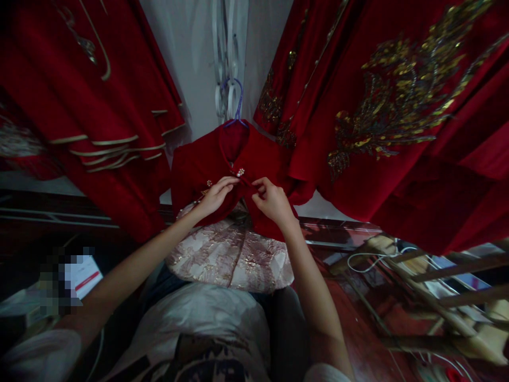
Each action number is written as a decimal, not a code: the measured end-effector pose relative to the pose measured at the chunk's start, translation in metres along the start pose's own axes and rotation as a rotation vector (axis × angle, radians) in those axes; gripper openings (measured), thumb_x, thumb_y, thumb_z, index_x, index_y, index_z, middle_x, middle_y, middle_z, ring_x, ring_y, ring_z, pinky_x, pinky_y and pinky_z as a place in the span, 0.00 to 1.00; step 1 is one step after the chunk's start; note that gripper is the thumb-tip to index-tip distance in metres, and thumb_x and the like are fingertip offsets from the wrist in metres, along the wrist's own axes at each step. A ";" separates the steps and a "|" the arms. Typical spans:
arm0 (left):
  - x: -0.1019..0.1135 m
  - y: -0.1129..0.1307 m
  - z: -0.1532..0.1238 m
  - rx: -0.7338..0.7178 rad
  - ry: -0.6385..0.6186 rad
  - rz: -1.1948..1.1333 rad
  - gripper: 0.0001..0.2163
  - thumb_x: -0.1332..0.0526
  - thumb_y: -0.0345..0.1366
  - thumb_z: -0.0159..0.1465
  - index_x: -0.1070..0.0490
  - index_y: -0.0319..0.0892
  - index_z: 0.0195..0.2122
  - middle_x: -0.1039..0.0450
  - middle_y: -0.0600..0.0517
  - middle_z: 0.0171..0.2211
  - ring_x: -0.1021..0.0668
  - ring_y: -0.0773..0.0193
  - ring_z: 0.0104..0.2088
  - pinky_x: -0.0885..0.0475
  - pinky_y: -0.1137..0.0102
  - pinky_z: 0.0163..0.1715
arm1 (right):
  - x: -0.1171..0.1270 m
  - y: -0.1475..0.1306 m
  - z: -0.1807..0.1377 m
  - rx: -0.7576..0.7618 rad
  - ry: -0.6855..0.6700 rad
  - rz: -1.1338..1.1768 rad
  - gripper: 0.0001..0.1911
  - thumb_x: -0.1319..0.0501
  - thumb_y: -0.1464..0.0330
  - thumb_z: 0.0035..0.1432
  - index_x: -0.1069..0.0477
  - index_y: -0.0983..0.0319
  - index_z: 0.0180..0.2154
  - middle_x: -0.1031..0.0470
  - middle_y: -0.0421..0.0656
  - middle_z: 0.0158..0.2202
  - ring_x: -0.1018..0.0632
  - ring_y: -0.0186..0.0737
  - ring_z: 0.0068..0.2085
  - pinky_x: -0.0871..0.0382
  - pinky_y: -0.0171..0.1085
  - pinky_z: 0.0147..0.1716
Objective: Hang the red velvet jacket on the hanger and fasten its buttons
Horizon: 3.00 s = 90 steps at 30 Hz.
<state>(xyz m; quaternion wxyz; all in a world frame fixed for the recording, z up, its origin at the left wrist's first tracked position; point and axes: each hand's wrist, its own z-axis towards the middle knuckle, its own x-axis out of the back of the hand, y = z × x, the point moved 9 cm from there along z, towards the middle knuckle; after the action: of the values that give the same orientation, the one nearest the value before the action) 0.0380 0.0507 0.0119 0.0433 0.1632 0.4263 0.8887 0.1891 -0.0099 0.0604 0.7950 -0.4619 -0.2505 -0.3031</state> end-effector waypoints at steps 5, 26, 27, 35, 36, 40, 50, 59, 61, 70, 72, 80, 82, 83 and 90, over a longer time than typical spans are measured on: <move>-0.018 -0.011 -0.001 0.146 -0.067 0.021 0.20 0.50 0.42 0.67 0.34 0.39 0.56 0.36 0.45 0.61 0.36 0.59 0.63 0.48 0.61 0.65 | 0.010 -0.032 -0.012 0.052 -0.149 0.354 0.10 0.39 0.71 0.51 0.34 0.62 0.38 0.28 0.40 0.34 0.27 0.31 0.33 0.31 0.33 0.35; 0.077 -0.045 -0.061 0.185 0.572 0.219 0.13 0.39 0.28 0.55 0.36 0.41 0.41 0.31 0.49 0.41 0.26 0.66 0.39 0.29 0.69 0.39 | -0.100 -0.015 0.028 0.035 -0.088 0.295 0.11 0.35 0.70 0.49 0.29 0.62 0.37 0.26 0.38 0.29 0.24 0.31 0.29 0.29 0.31 0.31; 0.079 -0.046 -0.061 0.189 0.588 0.218 0.12 0.39 0.28 0.54 0.35 0.41 0.40 0.31 0.49 0.41 0.26 0.66 0.38 0.29 0.69 0.39 | -0.102 -0.014 0.030 0.028 -0.075 0.293 0.11 0.34 0.71 0.49 0.29 0.62 0.37 0.26 0.38 0.29 0.24 0.31 0.29 0.29 0.31 0.31; 0.073 -0.051 -0.049 0.185 0.504 0.048 0.11 0.38 0.30 0.54 0.33 0.41 0.39 0.26 0.50 0.37 0.23 0.67 0.37 0.27 0.69 0.39 | -0.109 -0.016 0.043 0.050 -0.005 0.291 0.11 0.36 0.70 0.51 0.28 0.63 0.40 0.26 0.38 0.30 0.24 0.30 0.29 0.29 0.29 0.31; 0.072 -0.051 -0.048 0.188 0.491 0.034 0.10 0.39 0.30 0.55 0.32 0.40 0.39 0.25 0.49 0.38 0.23 0.66 0.36 0.26 0.69 0.40 | -0.110 -0.016 0.044 0.060 -0.004 0.284 0.11 0.36 0.70 0.52 0.28 0.63 0.40 0.26 0.39 0.30 0.24 0.30 0.29 0.29 0.29 0.31; 0.072 -0.052 -0.047 0.204 0.465 -0.008 0.10 0.38 0.33 0.55 0.28 0.39 0.39 0.23 0.48 0.38 0.21 0.65 0.36 0.25 0.66 0.41 | -0.114 -0.016 0.049 0.058 0.005 0.238 0.10 0.37 0.71 0.52 0.28 0.62 0.39 0.25 0.39 0.31 0.24 0.31 0.30 0.29 0.30 0.33; 0.084 -0.056 -0.049 0.206 0.459 0.085 0.09 0.35 0.36 0.54 0.24 0.39 0.36 0.20 0.48 0.34 0.19 0.63 0.33 0.23 0.65 0.39 | -0.117 -0.021 0.049 0.098 0.016 0.204 0.08 0.41 0.70 0.57 0.28 0.63 0.39 0.24 0.42 0.32 0.24 0.33 0.31 0.29 0.32 0.35; 0.074 -0.042 -0.043 0.185 0.262 0.057 0.11 0.36 0.36 0.55 0.28 0.39 0.39 0.23 0.48 0.35 0.21 0.66 0.33 0.25 0.68 0.38 | -0.114 -0.017 0.035 0.062 -0.046 0.311 0.08 0.43 0.70 0.59 0.29 0.62 0.41 0.22 0.44 0.37 0.21 0.34 0.36 0.25 0.33 0.36; 0.067 -0.046 -0.052 0.195 0.253 0.032 0.16 0.36 0.36 0.56 0.32 0.41 0.45 0.24 0.49 0.38 0.22 0.67 0.35 0.25 0.69 0.37 | -0.110 -0.012 0.023 0.029 -0.123 0.372 0.09 0.42 0.70 0.59 0.28 0.62 0.41 0.21 0.44 0.40 0.20 0.35 0.40 0.24 0.34 0.39; 0.044 -0.055 -0.112 0.189 0.443 0.374 0.19 0.34 0.36 0.54 0.36 0.44 0.45 0.32 0.50 0.39 0.27 0.63 0.37 0.29 0.69 0.33 | -0.084 0.019 -0.008 -0.078 -0.295 -0.086 0.11 0.44 0.75 0.58 0.24 0.61 0.36 0.20 0.49 0.38 0.19 0.43 0.38 0.28 0.37 0.37; 0.038 -0.056 -0.115 0.179 0.420 0.376 0.16 0.36 0.35 0.57 0.36 0.45 0.45 0.32 0.50 0.38 0.27 0.63 0.37 0.30 0.69 0.34 | -0.083 0.029 -0.011 -0.184 -0.255 -0.266 0.08 0.42 0.75 0.56 0.25 0.64 0.36 0.20 0.54 0.37 0.19 0.49 0.38 0.29 0.39 0.37; 0.036 -0.062 -0.120 0.172 0.410 0.247 0.08 0.40 0.37 0.62 0.32 0.44 0.42 0.27 0.50 0.40 0.24 0.65 0.38 0.28 0.69 0.36 | -0.119 0.044 -0.011 -0.208 -0.221 -0.339 0.12 0.41 0.80 0.50 0.31 0.68 0.40 0.24 0.56 0.39 0.21 0.46 0.41 0.30 0.37 0.40; 0.036 -0.063 -0.121 0.172 0.407 0.215 0.08 0.40 0.37 0.62 0.31 0.43 0.42 0.27 0.50 0.39 0.24 0.65 0.38 0.28 0.69 0.37 | -0.123 0.051 -0.009 -0.225 -0.206 -0.299 0.13 0.39 0.79 0.49 0.31 0.69 0.39 0.23 0.55 0.39 0.21 0.45 0.41 0.30 0.36 0.40; 0.036 -0.063 -0.121 0.171 0.407 0.203 0.08 0.40 0.38 0.62 0.30 0.43 0.42 0.26 0.49 0.39 0.24 0.65 0.38 0.28 0.70 0.37 | -0.123 0.054 -0.008 -0.235 -0.194 -0.288 0.13 0.38 0.79 0.49 0.31 0.69 0.40 0.23 0.55 0.39 0.21 0.45 0.41 0.30 0.35 0.40; 0.038 -0.067 -0.121 0.156 0.413 0.159 0.08 0.37 0.38 0.60 0.27 0.41 0.38 0.24 0.49 0.38 0.23 0.67 0.35 0.27 0.72 0.34 | -0.138 0.071 -0.007 -0.259 -0.332 -0.073 0.04 0.34 0.74 0.48 0.25 0.65 0.30 0.21 0.46 0.30 0.21 0.38 0.32 0.29 0.33 0.34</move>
<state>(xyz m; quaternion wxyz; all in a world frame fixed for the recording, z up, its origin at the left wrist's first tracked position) -0.0413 0.0109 -0.1008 -0.1276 0.0137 0.4792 0.8683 0.1456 0.0458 -0.0780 0.6653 -0.5945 -0.3534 -0.2812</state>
